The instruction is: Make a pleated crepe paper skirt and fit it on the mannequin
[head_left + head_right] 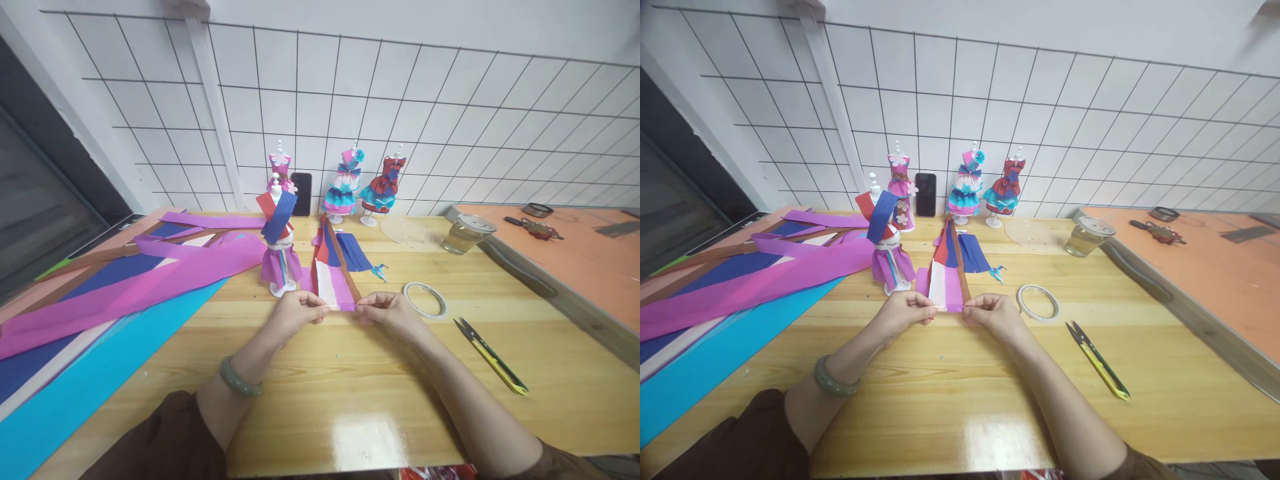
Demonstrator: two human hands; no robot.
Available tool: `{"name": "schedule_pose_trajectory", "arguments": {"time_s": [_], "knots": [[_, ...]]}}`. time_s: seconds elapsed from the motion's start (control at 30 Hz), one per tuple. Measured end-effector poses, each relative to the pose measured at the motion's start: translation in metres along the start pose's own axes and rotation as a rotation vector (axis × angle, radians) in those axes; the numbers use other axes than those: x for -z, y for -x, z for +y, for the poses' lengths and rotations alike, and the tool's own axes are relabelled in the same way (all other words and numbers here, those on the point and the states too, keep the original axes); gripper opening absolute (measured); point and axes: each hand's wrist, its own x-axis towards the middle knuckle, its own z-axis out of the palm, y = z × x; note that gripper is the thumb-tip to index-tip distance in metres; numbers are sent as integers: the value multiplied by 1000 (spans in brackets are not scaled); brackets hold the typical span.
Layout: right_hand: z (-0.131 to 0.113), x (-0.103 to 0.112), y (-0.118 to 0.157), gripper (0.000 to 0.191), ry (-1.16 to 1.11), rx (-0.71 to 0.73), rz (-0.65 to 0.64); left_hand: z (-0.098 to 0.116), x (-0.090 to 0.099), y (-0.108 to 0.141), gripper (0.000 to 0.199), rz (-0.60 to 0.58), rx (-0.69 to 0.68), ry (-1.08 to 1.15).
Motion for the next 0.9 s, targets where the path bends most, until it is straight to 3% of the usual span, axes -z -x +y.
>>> {"name": "schedule_pose_trajectory", "arguments": {"time_s": [0.27, 0.47, 0.6, 0.9], "knots": [[5, -1, -1, 30, 17, 80, -37, -7, 3, -5, 29, -13, -105, -53], [3, -3, 2, 25, 314, 340, 38, -10, 3, -5, 27, 9, -231, -253], [3, -3, 2, 21, 386, 441, 66, -8, 2, -3, 23, 35, -303, -294], [5, -1, 1, 19, 457, 496, 89, -2, 2, 0, 12, 51, -443, -424]]}}
